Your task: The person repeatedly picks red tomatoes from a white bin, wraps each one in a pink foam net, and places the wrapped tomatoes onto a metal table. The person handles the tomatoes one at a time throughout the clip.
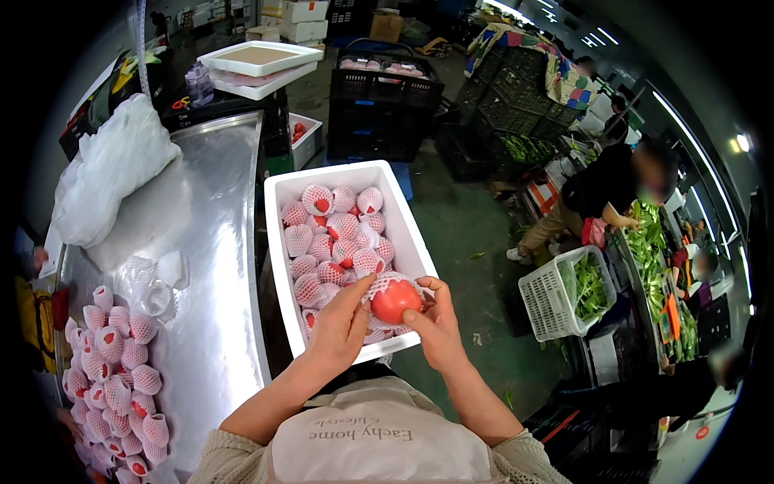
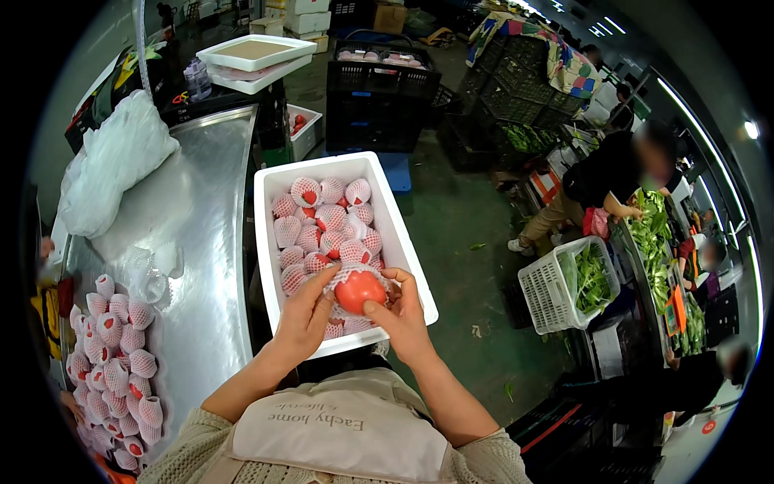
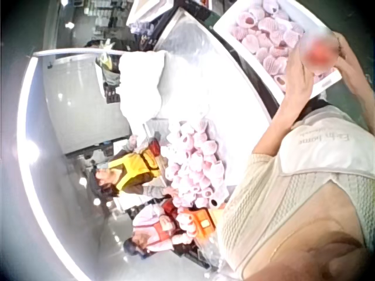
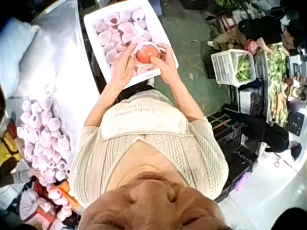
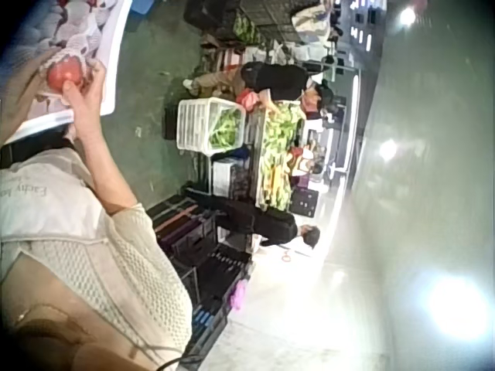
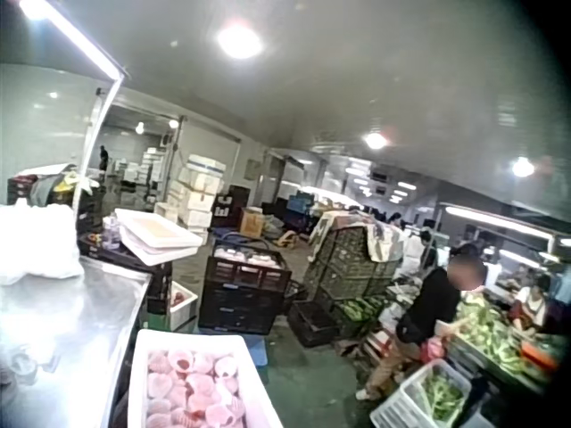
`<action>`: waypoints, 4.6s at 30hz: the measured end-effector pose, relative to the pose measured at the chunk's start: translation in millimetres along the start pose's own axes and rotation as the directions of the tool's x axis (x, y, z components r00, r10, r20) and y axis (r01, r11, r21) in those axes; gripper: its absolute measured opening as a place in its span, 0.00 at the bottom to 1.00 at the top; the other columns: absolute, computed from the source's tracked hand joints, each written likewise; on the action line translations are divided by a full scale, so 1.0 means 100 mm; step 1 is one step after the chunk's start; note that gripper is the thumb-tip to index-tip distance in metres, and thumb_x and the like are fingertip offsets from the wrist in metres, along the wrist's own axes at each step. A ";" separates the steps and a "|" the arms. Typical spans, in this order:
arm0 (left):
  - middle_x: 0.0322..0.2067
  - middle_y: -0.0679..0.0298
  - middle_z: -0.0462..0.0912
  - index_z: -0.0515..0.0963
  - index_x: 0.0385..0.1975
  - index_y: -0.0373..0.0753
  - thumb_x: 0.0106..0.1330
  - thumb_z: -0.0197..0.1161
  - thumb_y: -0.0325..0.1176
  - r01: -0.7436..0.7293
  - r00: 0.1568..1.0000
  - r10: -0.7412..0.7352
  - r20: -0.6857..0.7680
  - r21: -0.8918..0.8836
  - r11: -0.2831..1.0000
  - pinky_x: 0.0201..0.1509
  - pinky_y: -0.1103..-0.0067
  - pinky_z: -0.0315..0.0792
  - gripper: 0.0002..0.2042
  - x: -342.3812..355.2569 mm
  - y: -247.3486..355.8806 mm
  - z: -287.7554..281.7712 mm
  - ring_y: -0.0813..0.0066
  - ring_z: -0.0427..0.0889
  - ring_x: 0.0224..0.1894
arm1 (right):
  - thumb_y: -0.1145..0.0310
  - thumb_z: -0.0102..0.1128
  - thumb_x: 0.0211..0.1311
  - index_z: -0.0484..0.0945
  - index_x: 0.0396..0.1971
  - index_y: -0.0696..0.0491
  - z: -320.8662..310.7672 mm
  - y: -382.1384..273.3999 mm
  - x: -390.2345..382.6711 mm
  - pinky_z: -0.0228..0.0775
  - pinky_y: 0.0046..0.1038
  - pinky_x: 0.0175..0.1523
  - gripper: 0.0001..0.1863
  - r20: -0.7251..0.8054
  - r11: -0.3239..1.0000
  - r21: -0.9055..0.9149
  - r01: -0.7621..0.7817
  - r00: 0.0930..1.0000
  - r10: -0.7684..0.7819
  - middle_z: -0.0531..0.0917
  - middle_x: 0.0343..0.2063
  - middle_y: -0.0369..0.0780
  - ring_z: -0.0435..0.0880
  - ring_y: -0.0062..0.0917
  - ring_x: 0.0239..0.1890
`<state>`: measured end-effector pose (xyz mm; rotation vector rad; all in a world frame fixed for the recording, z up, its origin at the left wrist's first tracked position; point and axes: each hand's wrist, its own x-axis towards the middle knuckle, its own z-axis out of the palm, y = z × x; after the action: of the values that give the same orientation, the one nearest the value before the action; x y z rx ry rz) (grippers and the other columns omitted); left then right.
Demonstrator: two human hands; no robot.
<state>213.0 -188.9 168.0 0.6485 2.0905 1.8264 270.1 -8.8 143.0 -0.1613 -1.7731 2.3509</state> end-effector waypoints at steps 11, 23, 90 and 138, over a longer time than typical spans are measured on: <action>0.21 0.64 0.67 0.74 0.46 0.36 0.59 0.63 0.23 -0.197 0.967 0.230 -0.107 0.253 0.947 0.23 0.78 0.63 0.15 0.01 0.16 0.06 0.76 0.68 0.20 | 0.48 0.44 0.72 0.67 0.61 0.47 -0.11 -0.06 -0.02 0.77 0.37 0.48 0.25 0.109 0.690 0.604 -0.398 0.900 0.423 0.76 0.57 0.38 0.79 0.30 0.54; 0.17 0.61 0.74 0.75 0.37 0.33 0.63 0.62 0.25 -0.227 0.962 0.260 -0.089 0.277 0.934 0.22 0.78 0.66 0.06 0.08 -0.02 0.16 0.75 0.73 0.17 | 0.55 0.53 0.71 0.62 0.65 0.49 -0.24 -0.12 -0.16 0.78 0.31 0.43 0.28 0.057 0.903 0.343 -0.260 0.965 0.257 0.75 0.55 0.38 0.80 0.25 0.48; 0.57 0.41 0.64 0.71 0.57 0.42 0.50 0.74 0.38 -0.045 0.980 -0.158 0.119 0.911 0.409 0.58 0.53 0.69 0.32 1.95 -2.24 0.79 0.35 0.68 0.56 | 0.70 0.60 0.53 0.74 0.28 0.50 -0.88 1.11 0.14 0.72 0.34 0.33 0.04 0.165 0.286 -0.908 0.307 0.887 -0.431 0.74 0.24 0.37 0.78 0.32 0.29; 0.52 0.60 0.73 0.64 0.60 0.35 0.77 0.49 0.39 -0.088 0.996 0.085 -0.020 -0.231 0.969 0.55 0.78 0.72 0.18 0.18 -0.35 0.44 0.75 0.75 0.52 | 0.70 0.45 0.74 0.78 0.44 0.59 -0.07 -0.07 -0.11 0.66 0.22 0.58 0.12 -0.134 0.989 0.050 0.139 0.982 -0.131 0.80 0.52 0.42 0.76 0.20 0.52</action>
<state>214.4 -145.6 128.3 0.6793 1.8414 2.0845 282.7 -2.5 147.4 -0.1752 -1.6006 2.2404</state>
